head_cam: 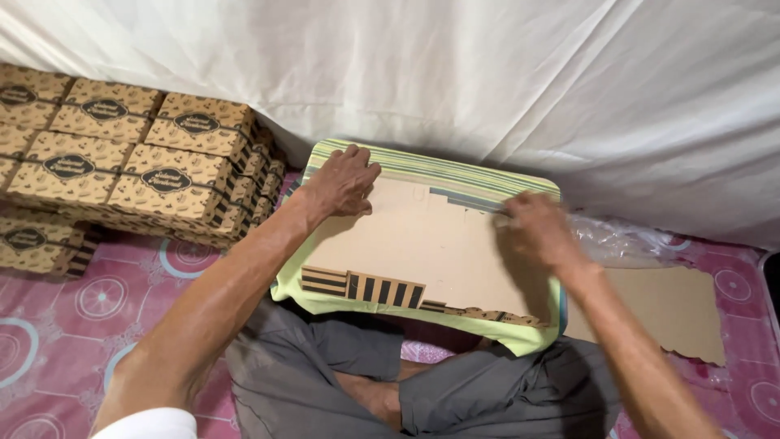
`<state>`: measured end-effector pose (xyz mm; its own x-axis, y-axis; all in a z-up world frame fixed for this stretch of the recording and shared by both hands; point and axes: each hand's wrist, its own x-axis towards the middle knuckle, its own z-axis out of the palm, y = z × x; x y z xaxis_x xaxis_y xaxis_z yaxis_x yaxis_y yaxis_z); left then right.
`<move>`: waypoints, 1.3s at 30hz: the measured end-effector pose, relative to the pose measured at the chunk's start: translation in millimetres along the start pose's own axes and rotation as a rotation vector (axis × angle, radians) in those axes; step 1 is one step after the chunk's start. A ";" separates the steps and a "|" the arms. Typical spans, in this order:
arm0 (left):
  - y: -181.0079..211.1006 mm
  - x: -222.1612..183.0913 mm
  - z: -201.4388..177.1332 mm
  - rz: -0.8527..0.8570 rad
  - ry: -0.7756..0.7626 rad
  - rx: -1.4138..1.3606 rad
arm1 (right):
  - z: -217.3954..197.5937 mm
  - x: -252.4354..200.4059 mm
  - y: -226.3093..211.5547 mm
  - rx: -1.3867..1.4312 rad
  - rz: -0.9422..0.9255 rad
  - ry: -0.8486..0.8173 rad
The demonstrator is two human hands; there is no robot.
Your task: Assembling a cardboard box by folding and tucking flaps from a flat template.
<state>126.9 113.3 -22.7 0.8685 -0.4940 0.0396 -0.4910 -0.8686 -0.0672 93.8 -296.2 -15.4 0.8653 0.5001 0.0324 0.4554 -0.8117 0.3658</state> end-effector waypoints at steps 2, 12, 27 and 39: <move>9.1 -6.4 -10.8 0.005 -0.013 0.033 | -45.5 2.2 -58.6 0.623 -0.129 -0.036; 23.3 -55.4 -22.5 -0.113 0.009 -0.108 | -132.4 23.4 -143.7 0.627 -0.171 -0.413; 43.7 -103.6 -49.6 -0.155 -0.356 -0.331 | -92.2 24.5 -138.5 0.637 -0.164 -0.408; 34.8 17.5 -42.1 -0.156 -0.205 -0.332 | -85.8 -5.6 -125.5 0.708 -0.124 -0.212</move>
